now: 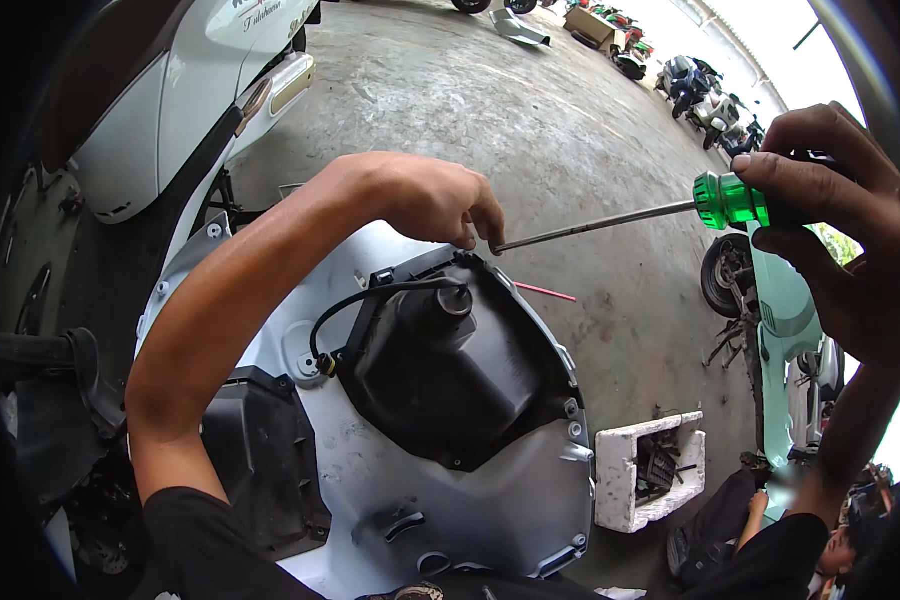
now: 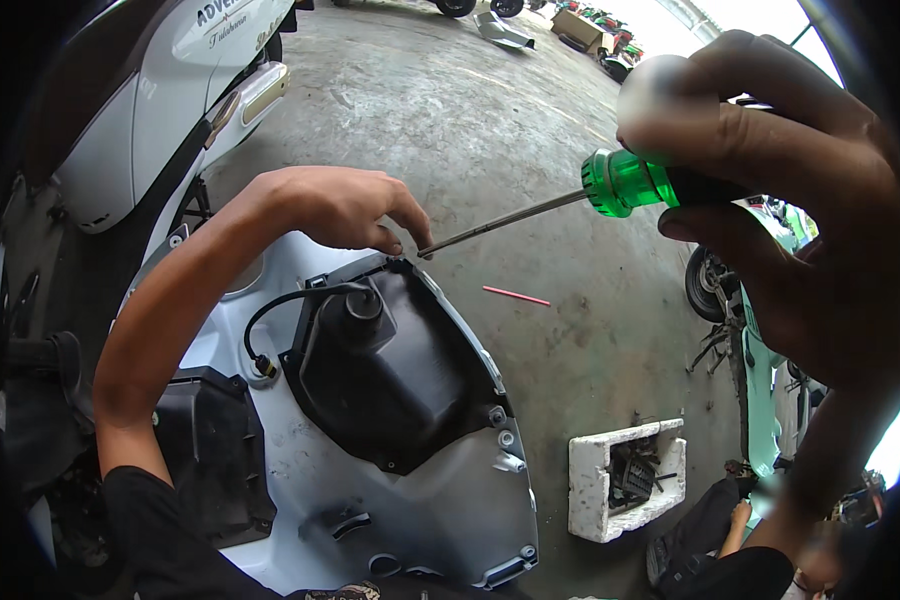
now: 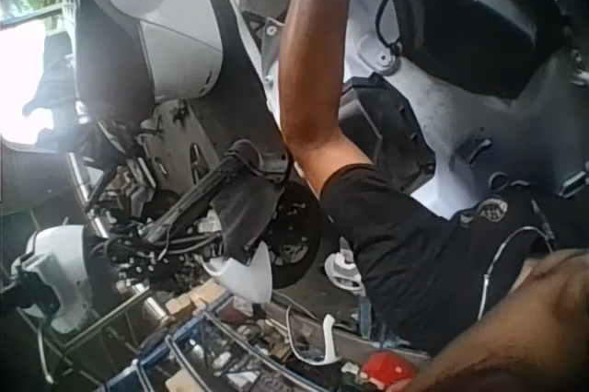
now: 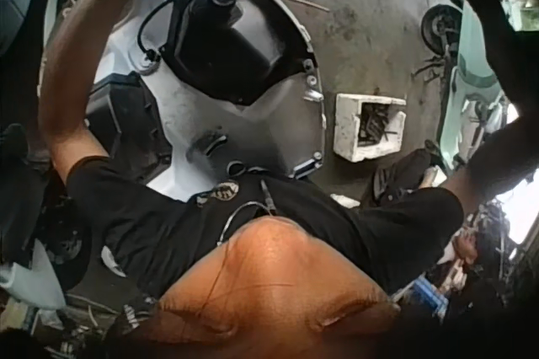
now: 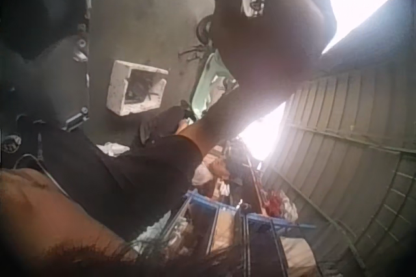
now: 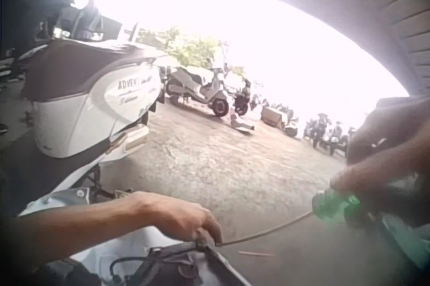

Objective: The person uses a screwdriver to unscrew and remove internal components from a silver motorcycle fairing panel, then picks up screws from a metal tray.

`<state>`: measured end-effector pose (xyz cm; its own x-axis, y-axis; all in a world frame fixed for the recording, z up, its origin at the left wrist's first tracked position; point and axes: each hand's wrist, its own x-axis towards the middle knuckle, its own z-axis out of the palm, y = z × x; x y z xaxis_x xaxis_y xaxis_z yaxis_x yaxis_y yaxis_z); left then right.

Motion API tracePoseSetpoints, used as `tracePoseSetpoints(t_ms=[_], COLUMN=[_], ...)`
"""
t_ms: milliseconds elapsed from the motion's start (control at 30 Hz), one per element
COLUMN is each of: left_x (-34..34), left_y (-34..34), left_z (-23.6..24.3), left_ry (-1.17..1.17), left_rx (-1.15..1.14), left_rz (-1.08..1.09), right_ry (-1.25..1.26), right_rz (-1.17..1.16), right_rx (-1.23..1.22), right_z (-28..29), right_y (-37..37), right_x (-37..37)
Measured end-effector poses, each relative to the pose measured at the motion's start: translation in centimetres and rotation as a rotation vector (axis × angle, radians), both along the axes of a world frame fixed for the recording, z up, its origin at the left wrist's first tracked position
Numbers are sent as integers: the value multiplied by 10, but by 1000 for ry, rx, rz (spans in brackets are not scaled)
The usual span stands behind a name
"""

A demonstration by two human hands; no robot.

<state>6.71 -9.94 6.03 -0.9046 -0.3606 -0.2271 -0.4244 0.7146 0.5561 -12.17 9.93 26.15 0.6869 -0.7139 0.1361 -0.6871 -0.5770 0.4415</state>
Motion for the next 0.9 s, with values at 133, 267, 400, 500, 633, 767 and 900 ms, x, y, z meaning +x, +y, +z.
tracePoseSetpoints(t_ms=[133,267,400,500,633,767,900], left_x=[4,10,15,5,-11,-13,19], left_y=[-7,-14,-16,-19,-11,-4,0], left_z=[-17,-21,-23,-21,-1,-30,-28], left_ry=[7,33,48,20,10,11,-16], left_rx=[83,176,221,174,87,134,-64], left_rz=[-15,-9,-2,14,16,80,217], right_ry=[-3,-5,-23,-1,89,169,109], right_rz=[59,111,106,130,104,-44,63], right_rx=[23,48,34,-11,1,153,101], right_z=[-7,-12,-17,-21,3,-13,-25], right_y=[-14,-22,-31,-36,-22,-40,-59], right_x=[8,15,24,18,14,32,25])
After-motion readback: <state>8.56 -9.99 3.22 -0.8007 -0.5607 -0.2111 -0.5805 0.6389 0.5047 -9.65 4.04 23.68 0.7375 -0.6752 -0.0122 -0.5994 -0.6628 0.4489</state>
